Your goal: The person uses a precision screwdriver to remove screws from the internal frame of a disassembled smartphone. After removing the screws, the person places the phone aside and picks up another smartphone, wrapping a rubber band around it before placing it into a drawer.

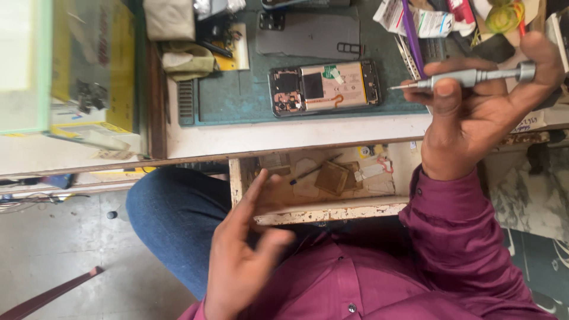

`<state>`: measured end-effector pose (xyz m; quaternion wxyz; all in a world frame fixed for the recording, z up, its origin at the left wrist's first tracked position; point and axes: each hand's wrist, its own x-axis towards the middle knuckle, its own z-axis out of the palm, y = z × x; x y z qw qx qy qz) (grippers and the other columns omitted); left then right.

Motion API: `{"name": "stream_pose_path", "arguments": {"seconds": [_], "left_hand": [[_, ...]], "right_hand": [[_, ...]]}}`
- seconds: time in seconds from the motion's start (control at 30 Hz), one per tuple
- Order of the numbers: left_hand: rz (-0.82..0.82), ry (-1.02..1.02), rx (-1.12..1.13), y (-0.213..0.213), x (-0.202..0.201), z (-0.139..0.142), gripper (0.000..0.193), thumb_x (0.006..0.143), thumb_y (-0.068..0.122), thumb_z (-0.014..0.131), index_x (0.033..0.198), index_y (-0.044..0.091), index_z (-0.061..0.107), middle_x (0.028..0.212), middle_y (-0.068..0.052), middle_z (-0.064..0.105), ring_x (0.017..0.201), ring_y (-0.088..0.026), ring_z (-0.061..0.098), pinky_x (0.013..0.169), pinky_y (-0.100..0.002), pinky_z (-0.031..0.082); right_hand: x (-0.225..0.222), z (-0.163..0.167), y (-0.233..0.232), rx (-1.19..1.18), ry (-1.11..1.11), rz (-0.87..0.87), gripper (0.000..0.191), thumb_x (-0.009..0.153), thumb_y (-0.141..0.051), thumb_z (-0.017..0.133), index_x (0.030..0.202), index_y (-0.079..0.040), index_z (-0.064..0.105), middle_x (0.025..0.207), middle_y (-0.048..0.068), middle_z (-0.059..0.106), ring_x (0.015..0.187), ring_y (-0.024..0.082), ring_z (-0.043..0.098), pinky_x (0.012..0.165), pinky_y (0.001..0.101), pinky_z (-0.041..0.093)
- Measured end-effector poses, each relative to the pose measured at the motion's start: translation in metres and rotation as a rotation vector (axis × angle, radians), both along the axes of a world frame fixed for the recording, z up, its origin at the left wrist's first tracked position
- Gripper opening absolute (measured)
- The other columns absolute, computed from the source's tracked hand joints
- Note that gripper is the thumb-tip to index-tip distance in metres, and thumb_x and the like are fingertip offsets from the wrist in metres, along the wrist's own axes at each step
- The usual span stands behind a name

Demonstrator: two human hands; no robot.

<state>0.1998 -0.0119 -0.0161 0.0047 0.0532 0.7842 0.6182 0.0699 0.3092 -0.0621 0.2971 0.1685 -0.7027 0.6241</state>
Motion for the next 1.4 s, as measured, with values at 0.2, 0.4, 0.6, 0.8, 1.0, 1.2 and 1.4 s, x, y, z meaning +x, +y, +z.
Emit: {"name": "stream_pose_path", "arguments": {"seconds": [0.2,0.4,0.6,0.8,1.0,1.2,1.4], "left_hand": [[0.016,0.680,-0.470,0.017,-0.018,-0.003,0.053,0.081,0.030,0.081,0.125,0.007,0.063,0.128,-0.013,0.065,0.117,-0.033,0.065,0.099,-0.041,0.045],[-0.202,0.638,-0.603,0.030,-0.015,-0.030,0.032,0.091,0.031,0.079,0.116,0.013,0.071,0.113,-0.001,0.073,0.099,-0.017,0.068,0.083,-0.034,0.047],[-0.186,0.584,-0.688,0.033,-0.015,-0.035,0.035,0.089,0.035,0.076,0.117,0.013,0.073,0.105,0.001,0.072,0.092,-0.017,0.067,0.075,-0.033,0.046],[-0.128,0.545,-0.663,0.038,-0.016,-0.039,0.042,0.087,0.045,0.080,0.116,0.015,0.073,0.114,-0.001,0.073,0.104,-0.021,0.068,0.079,-0.035,0.049],[0.036,0.641,-0.772,0.049,-0.027,-0.042,0.076,0.082,0.071,0.072,0.134,0.016,0.066,0.149,-0.004,0.056,0.147,-0.033,0.041,0.120,-0.059,0.023],[0.137,0.602,-0.924,0.052,-0.059,-0.049,0.101,0.076,0.084,0.061,0.150,0.016,0.051,0.163,-0.003,0.038,0.154,-0.034,0.023,0.117,-0.073,0.000],[0.192,0.619,-0.948,0.055,-0.088,-0.052,0.106,0.078,0.089,0.054,0.156,0.017,0.047,0.169,-0.003,0.034,0.159,-0.033,0.019,0.120,-0.071,-0.004]], "right_hand": [[0.005,-0.001,-0.002,-0.050,-0.038,-0.009,0.068,0.122,-0.017,0.075,0.160,-0.028,0.020,0.110,0.016,0.068,0.097,0.022,0.072,0.087,0.0376,0.061],[0.002,0.001,-0.006,-0.039,-0.038,-0.005,0.066,0.121,-0.017,0.074,0.159,-0.025,0.020,0.110,0.016,0.069,0.099,0.021,0.072,0.087,0.0364,0.062],[0.001,0.009,-0.013,0.006,-0.015,-0.006,0.064,0.122,-0.018,0.074,0.157,-0.023,0.021,0.107,0.016,0.070,0.095,0.021,0.072,0.084,0.0348,0.062],[-0.002,0.018,-0.021,-0.021,-0.019,0.035,0.064,0.118,-0.018,0.074,0.155,-0.021,0.022,0.106,0.017,0.069,0.093,0.020,0.072,0.086,0.0345,0.065],[-0.021,0.032,-0.039,-0.023,0.046,0.097,0.063,0.116,-0.016,0.074,0.154,-0.017,0.024,0.111,0.017,0.070,0.096,0.019,0.070,0.085,0.0314,0.067],[-0.059,0.042,-0.059,-0.043,0.092,0.151,0.060,0.113,-0.010,0.071,0.152,-0.013,0.026,0.119,0.018,0.068,0.103,0.020,0.072,0.086,0.0319,0.066],[-0.073,0.046,-0.078,-0.083,0.091,0.219,0.057,0.112,-0.006,0.069,0.151,-0.012,0.028,0.117,0.016,0.067,0.102,0.018,0.072,0.086,0.0309,0.065]]}}
